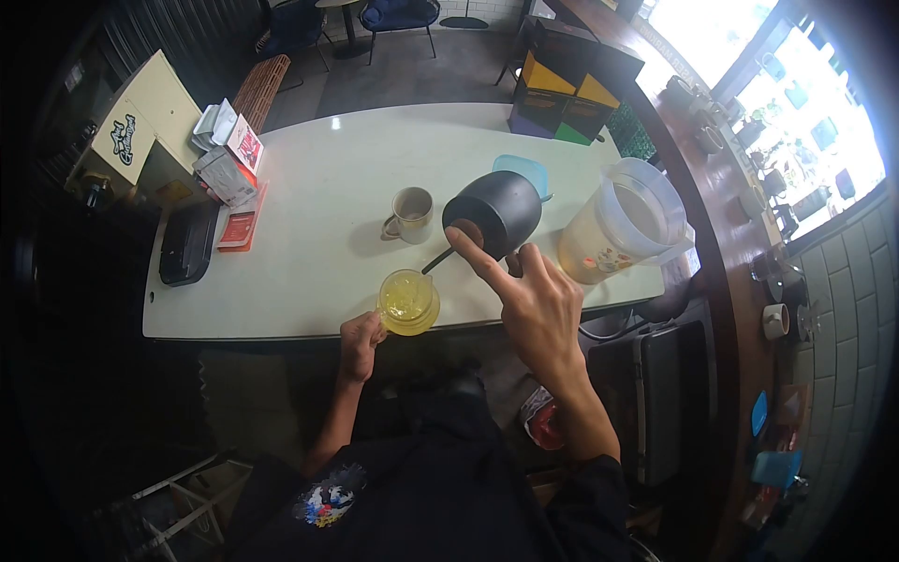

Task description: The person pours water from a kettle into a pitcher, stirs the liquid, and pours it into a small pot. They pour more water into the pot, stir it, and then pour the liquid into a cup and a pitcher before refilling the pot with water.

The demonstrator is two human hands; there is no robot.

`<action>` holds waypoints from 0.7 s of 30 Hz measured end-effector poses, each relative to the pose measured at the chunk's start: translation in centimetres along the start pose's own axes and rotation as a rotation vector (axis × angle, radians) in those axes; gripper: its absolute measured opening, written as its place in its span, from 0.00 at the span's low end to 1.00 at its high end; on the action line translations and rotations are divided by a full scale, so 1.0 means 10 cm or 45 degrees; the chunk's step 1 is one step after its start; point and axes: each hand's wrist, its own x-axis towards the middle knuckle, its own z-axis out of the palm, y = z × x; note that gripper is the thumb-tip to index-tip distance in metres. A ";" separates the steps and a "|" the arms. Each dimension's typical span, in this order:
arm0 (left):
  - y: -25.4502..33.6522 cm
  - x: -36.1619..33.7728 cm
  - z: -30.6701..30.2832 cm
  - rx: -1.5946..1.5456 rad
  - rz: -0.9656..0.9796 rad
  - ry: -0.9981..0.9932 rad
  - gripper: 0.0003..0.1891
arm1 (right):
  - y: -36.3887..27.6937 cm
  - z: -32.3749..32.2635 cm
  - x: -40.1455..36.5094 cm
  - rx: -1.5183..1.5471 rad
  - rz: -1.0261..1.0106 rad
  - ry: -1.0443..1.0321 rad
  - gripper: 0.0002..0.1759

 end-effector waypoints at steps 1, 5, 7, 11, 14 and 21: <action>0.00 0.00 0.00 -0.011 0.002 0.007 0.20 | 0.00 0.01 -0.01 -0.001 0.000 0.001 0.43; -0.01 0.00 0.00 0.005 0.004 0.018 0.20 | -0.03 0.14 -0.08 0.038 -0.022 -0.105 0.44; -0.03 0.00 0.01 0.011 0.001 -0.006 0.19 | -0.04 0.19 -0.10 0.070 -0.041 -0.133 0.45; -0.03 0.00 0.02 0.019 -0.017 -0.017 0.19 | -0.06 0.18 -0.08 0.083 -0.070 -0.167 0.45; -0.02 0.01 0.04 0.003 -0.014 -0.033 0.19 | -0.05 0.11 -0.02 0.026 -0.072 -0.160 0.45; -0.02 0.04 0.02 -0.020 -0.015 -0.007 0.20 | -0.04 0.13 0.00 0.059 -0.094 -0.044 0.43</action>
